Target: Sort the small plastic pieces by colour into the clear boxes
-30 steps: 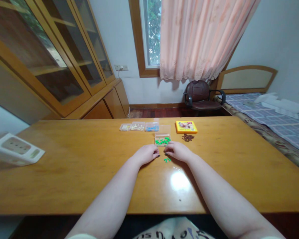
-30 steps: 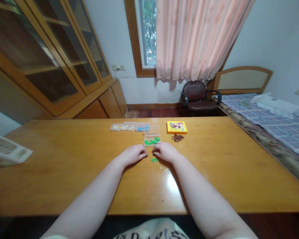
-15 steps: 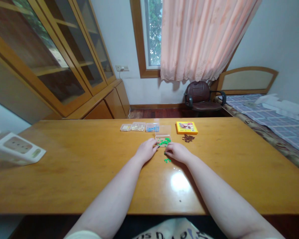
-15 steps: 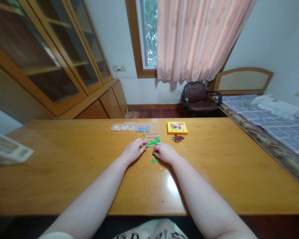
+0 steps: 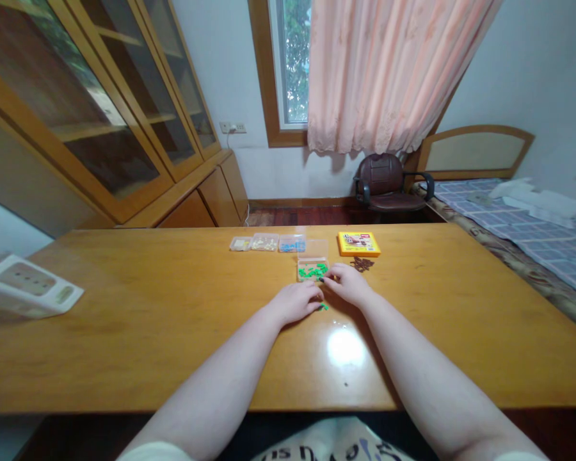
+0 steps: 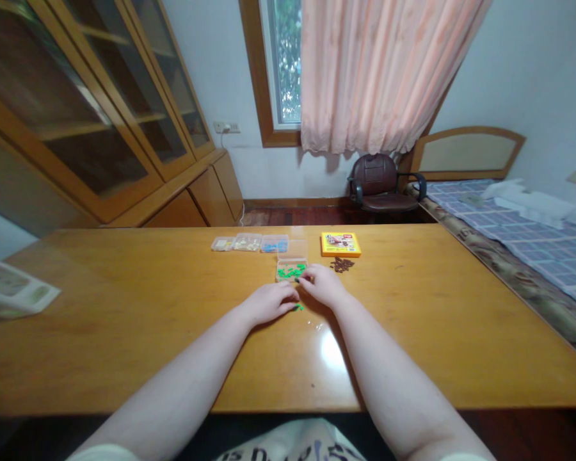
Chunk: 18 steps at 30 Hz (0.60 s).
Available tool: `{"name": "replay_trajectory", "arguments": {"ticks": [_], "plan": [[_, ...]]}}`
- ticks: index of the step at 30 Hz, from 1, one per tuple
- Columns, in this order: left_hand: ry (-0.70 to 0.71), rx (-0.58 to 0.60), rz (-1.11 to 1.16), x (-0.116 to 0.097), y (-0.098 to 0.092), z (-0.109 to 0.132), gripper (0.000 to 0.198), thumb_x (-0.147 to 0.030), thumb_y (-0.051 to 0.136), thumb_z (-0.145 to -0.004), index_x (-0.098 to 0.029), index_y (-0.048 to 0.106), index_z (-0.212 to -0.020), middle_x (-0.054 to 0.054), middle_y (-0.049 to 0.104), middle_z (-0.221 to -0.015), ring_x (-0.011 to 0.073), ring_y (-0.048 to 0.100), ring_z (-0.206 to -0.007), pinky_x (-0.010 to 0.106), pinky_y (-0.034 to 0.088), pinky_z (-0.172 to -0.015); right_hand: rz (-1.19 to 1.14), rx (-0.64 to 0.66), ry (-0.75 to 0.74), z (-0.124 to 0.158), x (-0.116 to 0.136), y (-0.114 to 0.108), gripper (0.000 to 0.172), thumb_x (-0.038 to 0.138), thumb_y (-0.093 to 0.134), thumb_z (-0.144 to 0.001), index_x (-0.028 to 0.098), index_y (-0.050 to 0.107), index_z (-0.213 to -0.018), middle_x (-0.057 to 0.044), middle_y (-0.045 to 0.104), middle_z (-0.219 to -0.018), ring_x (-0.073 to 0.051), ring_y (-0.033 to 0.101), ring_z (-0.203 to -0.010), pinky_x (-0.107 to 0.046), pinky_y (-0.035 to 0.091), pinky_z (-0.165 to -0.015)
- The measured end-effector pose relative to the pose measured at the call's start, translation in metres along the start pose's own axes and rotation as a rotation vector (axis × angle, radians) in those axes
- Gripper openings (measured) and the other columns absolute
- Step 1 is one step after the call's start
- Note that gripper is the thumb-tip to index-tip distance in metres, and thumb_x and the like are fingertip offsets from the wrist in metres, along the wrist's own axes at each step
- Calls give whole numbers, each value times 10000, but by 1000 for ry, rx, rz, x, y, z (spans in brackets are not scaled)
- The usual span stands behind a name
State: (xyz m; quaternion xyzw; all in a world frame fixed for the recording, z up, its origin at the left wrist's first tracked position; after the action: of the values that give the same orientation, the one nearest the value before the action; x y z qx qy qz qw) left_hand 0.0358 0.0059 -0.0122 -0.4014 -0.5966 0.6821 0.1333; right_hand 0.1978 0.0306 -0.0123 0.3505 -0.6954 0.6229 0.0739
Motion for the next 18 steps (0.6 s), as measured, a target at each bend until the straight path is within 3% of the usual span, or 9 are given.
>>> {"name": "replay_trajectory", "arguments": {"ticks": [5, 8, 14, 18], "plan": [[-6, 0, -1, 5, -2, 4, 138, -287, 560, -826, -238, 624, -938, 21, 636, -955, 173, 595, -856, 263, 452, -755, -198, 328, 35, 7, -2, 5, 121, 230, 560, -752, 160, 649, -709, 17, 608, -617, -109, 511, -571, -209, 367, -551], [-4, 24, 8, 8, -2, 5, 137, -285, 588, -803, -239, 626, -926, 9, 644, -919, 166, 595, -832, 249, 445, -730, -245, 428, 52, 10, -2, 9, 107, 180, 587, -686, 166, 672, -751, 18, 637, -650, -110, 538, -585, -201, 384, -555], [-26, 20, -10, 11, 0, 2, 105, -258, 558, -814, -239, 639, -879, 5, 648, -879, 164, 597, -792, 249, 444, -702, -113, 406, 26, 10, 5, 10, 140, 176, 567, -696, 187, 699, -741, 8, 667, -662, -120, 567, -598, -208, 396, -579], [-51, -13, -25, 13, -1, 3, 102, -238, 549, -814, -227, 637, -864, 13, 643, -875, 161, 595, -781, 251, 450, -707, 42, 286, -31, 8, 9, 7, 152, 214, 556, -741, 200, 708, -746, -18, 686, -727, -142, 585, -667, -223, 392, -606]]}}
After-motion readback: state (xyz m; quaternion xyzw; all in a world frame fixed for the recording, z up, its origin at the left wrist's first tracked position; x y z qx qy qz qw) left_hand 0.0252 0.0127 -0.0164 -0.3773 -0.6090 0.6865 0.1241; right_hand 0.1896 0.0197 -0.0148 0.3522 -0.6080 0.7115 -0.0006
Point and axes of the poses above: each hand's wrist, its own z-axis away from the middle knuckle, its own y-axis out of the palm, x = y × z, the point moved 3 cm from there along -z, towards the middle knuckle
